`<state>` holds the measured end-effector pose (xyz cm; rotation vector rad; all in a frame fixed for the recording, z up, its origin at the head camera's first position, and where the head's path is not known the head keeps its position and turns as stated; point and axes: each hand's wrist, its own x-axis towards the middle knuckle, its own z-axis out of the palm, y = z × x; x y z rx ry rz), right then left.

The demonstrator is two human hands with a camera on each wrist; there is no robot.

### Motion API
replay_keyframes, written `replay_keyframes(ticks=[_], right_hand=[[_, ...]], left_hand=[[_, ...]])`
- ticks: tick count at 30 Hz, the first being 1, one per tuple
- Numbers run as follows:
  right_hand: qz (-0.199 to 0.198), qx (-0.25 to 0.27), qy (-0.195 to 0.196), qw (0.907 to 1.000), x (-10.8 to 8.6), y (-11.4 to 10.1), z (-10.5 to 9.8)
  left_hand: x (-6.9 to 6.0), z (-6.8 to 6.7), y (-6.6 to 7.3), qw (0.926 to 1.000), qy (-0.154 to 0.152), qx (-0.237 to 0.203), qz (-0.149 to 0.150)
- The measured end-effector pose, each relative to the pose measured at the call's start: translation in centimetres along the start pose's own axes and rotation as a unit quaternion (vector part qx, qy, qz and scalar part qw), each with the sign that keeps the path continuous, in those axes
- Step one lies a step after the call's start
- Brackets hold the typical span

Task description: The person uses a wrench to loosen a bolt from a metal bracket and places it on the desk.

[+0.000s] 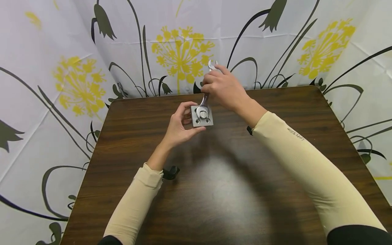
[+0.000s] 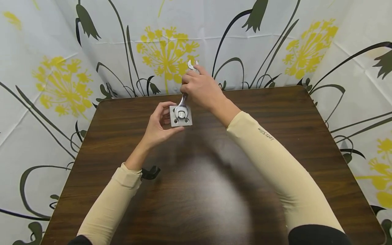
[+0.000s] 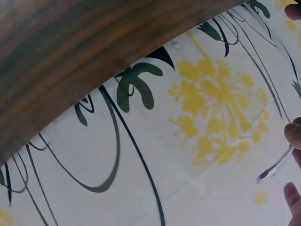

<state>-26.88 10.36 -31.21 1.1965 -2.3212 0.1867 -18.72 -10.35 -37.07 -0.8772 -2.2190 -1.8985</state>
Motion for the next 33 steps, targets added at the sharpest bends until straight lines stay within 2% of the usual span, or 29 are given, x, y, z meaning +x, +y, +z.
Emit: replay_keyframes(ticks=[4,6,8,10,12,14,15,16,18,19,22,23,25,26,27,28,29,30,33], right_hand=[[0.069,0.031,-0.022,0.9969,-0.8,0.9,-0.2],[0.125,0.055,-0.043,0.9897,-1.5,1.2,-0.3],[0.185,0.082,-0.070,0.9767,-2.3,1.5,-0.5],[0.244,0.121,-0.098,0.9571,-3.1,1.6,-0.7],[0.303,0.181,-0.114,0.9288,-3.9,1.5,-0.9],[0.347,0.254,-0.113,0.8955,-4.6,1.3,-1.0],[0.371,0.298,-0.105,0.8731,-4.9,1.0,-1.1],[0.395,0.344,-0.094,0.8462,-5.2,0.6,-1.2],[0.435,0.435,-0.071,0.7853,-5.6,-0.3,-1.3],[0.453,0.479,-0.057,0.7500,-5.8,-1.0,-1.3],[0.499,0.596,-0.020,0.6284,-6.0,-3.3,-1.7],[0.507,0.627,-0.009,0.5909,-6.0,-4.2,-1.8],[0.516,0.678,0.009,0.5237,-5.8,-6.0,-2.2],[0.518,0.698,0.016,0.4950,-5.7,-6.8,-2.4],[0.516,0.716,0.022,0.4692,-5.6,-7.7,-2.5],[0.513,0.732,0.028,0.4474,-5.4,-8.5,-2.7],[0.508,0.746,0.032,0.4296,-5.3,-9.4,-2.9],[0.503,0.759,0.034,0.4131,-5.2,-10.2,-3.0],[0.488,0.785,0.038,0.3794,-4.8,-12.4,-3.3]], left_hand=[[0.2,-0.1,0.2,1.0000,0.005,0.002,-0.004],[0.2,-0.2,0.2,1.0000,0.006,0.004,-0.001],[0.3,-0.2,0.2,0.9999,0.010,0.007,0.005],[0.3,-0.2,0.3,0.9999,0.012,0.008,0.009],[0.3,-0.3,0.3,0.9998,0.013,0.009,0.012],[0.3,-0.3,0.3,0.9998,0.013,0.010,0.014],[0.3,-0.3,0.3,0.9997,0.014,0.011,0.015],[0.3,-0.3,0.3,0.9997,0.015,0.013,0.016],[0.3,-0.3,0.3,0.9994,0.019,0.020,0.019],[0.3,-0.3,0.2,0.9993,0.022,0.024,0.020],[0.3,-0.2,0.1,0.9988,0.029,0.032,0.024],[0.4,-0.2,0.1,0.9987,0.031,0.033,0.024],[0.5,-0.1,0.0,0.9986,0.033,0.034,0.025],[0.5,-0.1,0.0,0.9985,0.034,0.034,0.026],[0.6,0.0,0.0,0.9985,0.034,0.034,0.026],[0.6,0.0,-0.1,0.9985,0.034,0.034,0.027],[0.6,0.0,-0.1,0.9986,0.034,0.030,0.026],[0.6,-0.1,-0.2,0.9987,0.035,0.027,0.026],[0.6,-0.2,-0.4,0.9989,0.035,0.012,0.027]])
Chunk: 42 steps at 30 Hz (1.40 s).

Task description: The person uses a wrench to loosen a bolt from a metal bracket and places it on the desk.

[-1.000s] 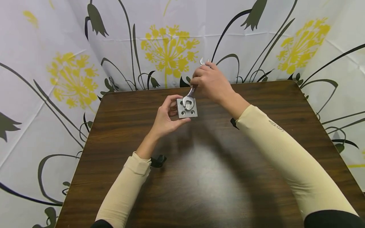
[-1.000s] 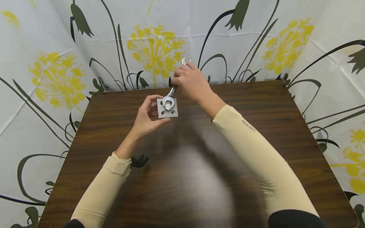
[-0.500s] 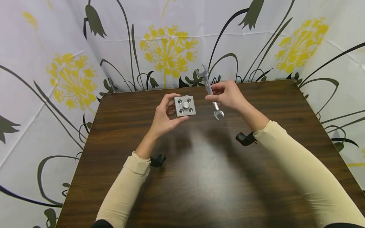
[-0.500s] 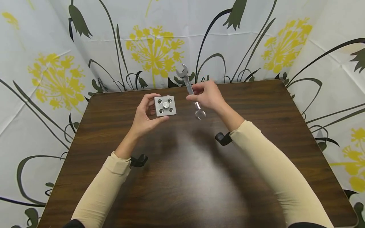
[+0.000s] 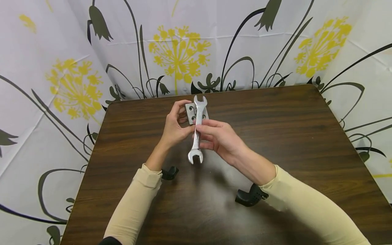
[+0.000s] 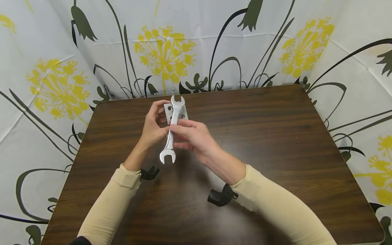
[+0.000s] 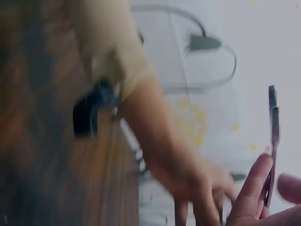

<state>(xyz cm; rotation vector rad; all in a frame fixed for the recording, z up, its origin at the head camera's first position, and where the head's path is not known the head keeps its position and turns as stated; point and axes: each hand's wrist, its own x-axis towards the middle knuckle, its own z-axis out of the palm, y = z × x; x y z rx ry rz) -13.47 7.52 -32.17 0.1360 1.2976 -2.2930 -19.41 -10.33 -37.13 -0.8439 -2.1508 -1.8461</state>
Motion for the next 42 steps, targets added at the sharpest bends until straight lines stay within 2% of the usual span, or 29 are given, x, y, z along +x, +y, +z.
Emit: replay_keyframes(ticks=[7,17,26,33,38,42], right_hand=[[0.014,0.082,-0.010,0.9965,-0.7,2.5,2.8],[0.003,0.175,0.018,0.9845,0.5,4.4,4.5],[-0.007,0.203,0.007,0.9792,1.5,4.9,5.1],[0.005,0.197,0.006,0.9804,2.0,4.9,5.2],[0.009,0.194,0.003,0.9810,2.3,4.9,5.4],[0.007,0.200,-0.001,0.9798,2.5,4.7,5.5]], left_hand=[[-0.1,0.1,-0.2,0.9997,0.002,-0.023,-0.003],[0.1,0.7,1.6,0.9993,0.022,0.016,-0.027],[0.2,1.0,1.3,0.9994,0.026,-0.016,-0.013],[0.1,0.9,0.8,0.9993,0.033,-0.014,-0.012],[0.1,0.9,0.8,0.9996,0.026,0.003,0.011],[0.0,0.9,0.9,0.9995,0.011,-0.009,0.027]])
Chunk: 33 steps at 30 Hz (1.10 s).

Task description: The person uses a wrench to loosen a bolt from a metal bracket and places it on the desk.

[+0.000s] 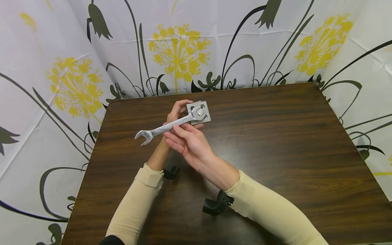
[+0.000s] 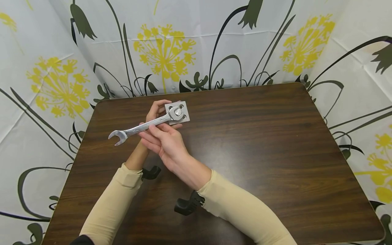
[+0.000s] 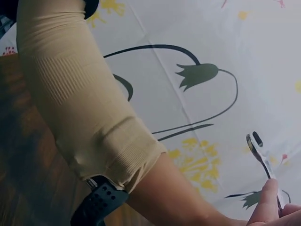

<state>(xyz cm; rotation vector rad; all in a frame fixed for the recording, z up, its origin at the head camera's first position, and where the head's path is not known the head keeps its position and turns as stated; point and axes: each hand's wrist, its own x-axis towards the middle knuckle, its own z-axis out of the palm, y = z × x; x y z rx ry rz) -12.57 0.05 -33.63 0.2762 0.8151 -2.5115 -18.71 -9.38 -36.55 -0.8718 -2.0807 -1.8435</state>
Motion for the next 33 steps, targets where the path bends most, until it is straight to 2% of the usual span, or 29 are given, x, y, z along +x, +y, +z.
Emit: replay_keyframes(ticks=[5,12,17,23,26,29,33], right_hand=[[-0.002,0.012,-0.005,0.9999,0.1,-0.2,0.2],[0.009,0.000,-0.018,0.9998,0.0,-0.5,-0.2],[0.021,-0.026,-0.022,0.9992,-0.2,-0.6,-1.4],[0.038,-0.075,-0.018,0.9963,-0.4,-0.7,-3.6],[0.036,-0.098,-0.014,0.9944,-0.5,-0.8,-4.8],[0.028,-0.126,-0.005,0.9916,-0.6,-1.0,-6.0],[0.021,-0.188,0.025,0.9816,-0.5,-1.6,-7.5]], left_hand=[[-0.1,0.0,0.1,0.9995,-0.013,-0.028,0.004],[0.0,0.0,-0.1,0.9996,-0.010,-0.024,0.011],[0.0,0.0,-0.2,0.9996,0.000,-0.023,-0.015],[-0.2,-0.3,-0.2,0.9992,0.004,0.019,-0.036],[-0.2,-0.4,-0.7,0.9993,0.006,0.015,-0.033],[-0.3,-0.6,-1.8,0.9996,0.011,0.002,-0.027],[-0.4,-0.9,-3.4,0.9997,0.019,0.005,-0.016]])
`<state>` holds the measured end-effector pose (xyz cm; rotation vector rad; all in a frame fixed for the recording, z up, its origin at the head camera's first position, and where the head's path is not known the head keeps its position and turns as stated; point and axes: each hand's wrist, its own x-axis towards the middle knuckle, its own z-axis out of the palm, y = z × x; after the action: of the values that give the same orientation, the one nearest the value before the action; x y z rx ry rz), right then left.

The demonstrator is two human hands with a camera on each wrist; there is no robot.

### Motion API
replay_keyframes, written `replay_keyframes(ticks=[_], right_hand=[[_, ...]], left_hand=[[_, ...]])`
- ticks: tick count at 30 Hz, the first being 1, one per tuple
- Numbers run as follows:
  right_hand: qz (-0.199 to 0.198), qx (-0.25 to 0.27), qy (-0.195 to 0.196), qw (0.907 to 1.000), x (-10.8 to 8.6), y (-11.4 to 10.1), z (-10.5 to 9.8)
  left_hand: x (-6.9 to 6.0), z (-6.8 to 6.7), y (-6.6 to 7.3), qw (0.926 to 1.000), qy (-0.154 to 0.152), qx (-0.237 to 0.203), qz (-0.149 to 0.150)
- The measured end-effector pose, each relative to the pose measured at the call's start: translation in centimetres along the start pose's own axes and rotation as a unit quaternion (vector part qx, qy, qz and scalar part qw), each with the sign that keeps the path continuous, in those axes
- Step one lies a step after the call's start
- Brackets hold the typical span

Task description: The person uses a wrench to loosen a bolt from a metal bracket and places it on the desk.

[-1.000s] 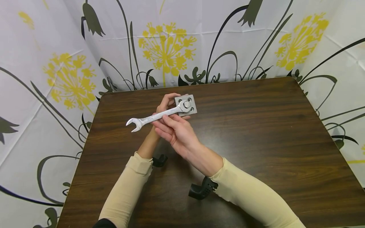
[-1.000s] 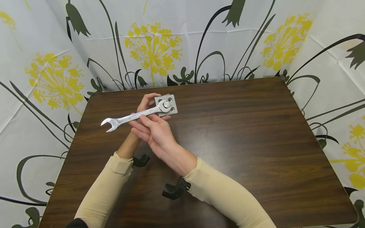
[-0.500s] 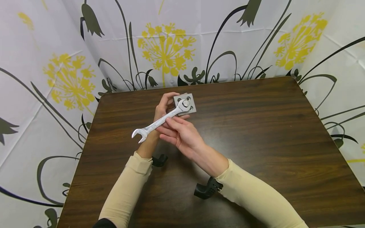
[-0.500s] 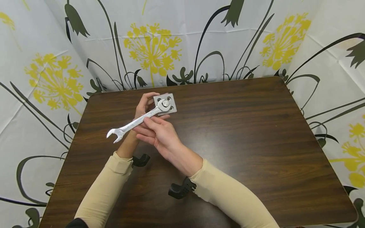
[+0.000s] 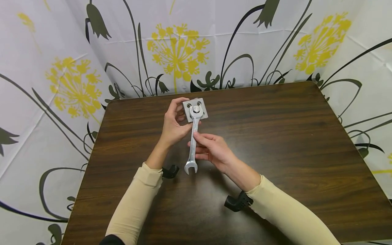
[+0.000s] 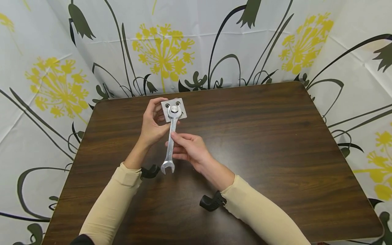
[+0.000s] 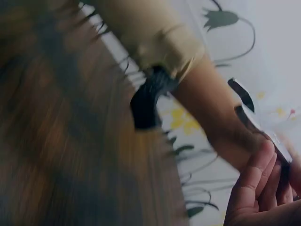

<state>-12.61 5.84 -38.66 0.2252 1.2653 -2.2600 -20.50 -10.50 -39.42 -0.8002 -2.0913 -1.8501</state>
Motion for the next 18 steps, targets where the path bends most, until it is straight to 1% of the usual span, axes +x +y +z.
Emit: replay_keyframes(ticks=[3,6,9,10,13,14,16,17,18], right_hand=[[-0.009,-0.058,0.025,0.9980,-0.1,-0.4,-1.1],[-0.026,-0.119,0.044,0.9916,-0.2,-1.2,-2.0],[-0.043,-0.187,0.052,0.9800,-0.2,-2.2,-3.0],[-0.048,-0.211,0.053,0.9749,-0.2,-2.6,-3.3],[-0.059,-0.277,0.049,0.9579,-0.2,-3.8,-4.4],[-0.062,-0.300,0.046,0.9507,-0.2,-4.2,-4.7],[-0.073,-0.347,0.041,0.9343,-0.3,-5.1,-5.3],[-0.083,-0.371,0.038,0.9241,-0.3,-5.5,-5.5],[-0.097,-0.398,0.034,0.9117,-0.3,-5.9,-5.6]], left_hand=[[-0.1,-0.2,-0.3,1.0000,0.000,0.005,0.008],[-0.2,-0.2,0.8,1.0000,0.000,0.003,0.005],[-0.3,0.0,2.2,0.9999,0.004,0.012,-0.006],[-0.3,0.0,2.6,0.9998,0.004,0.015,-0.008],[-0.3,0.1,2.8,0.9997,0.001,0.021,-0.012],[-0.3,0.1,2.9,0.9997,-0.001,0.021,-0.013],[-0.4,0.2,2.9,0.9997,-0.006,0.019,-0.012],[-0.4,0.2,2.9,0.9997,-0.008,0.019,-0.011],[-0.4,0.3,2.8,0.9997,-0.010,0.018,-0.010]])
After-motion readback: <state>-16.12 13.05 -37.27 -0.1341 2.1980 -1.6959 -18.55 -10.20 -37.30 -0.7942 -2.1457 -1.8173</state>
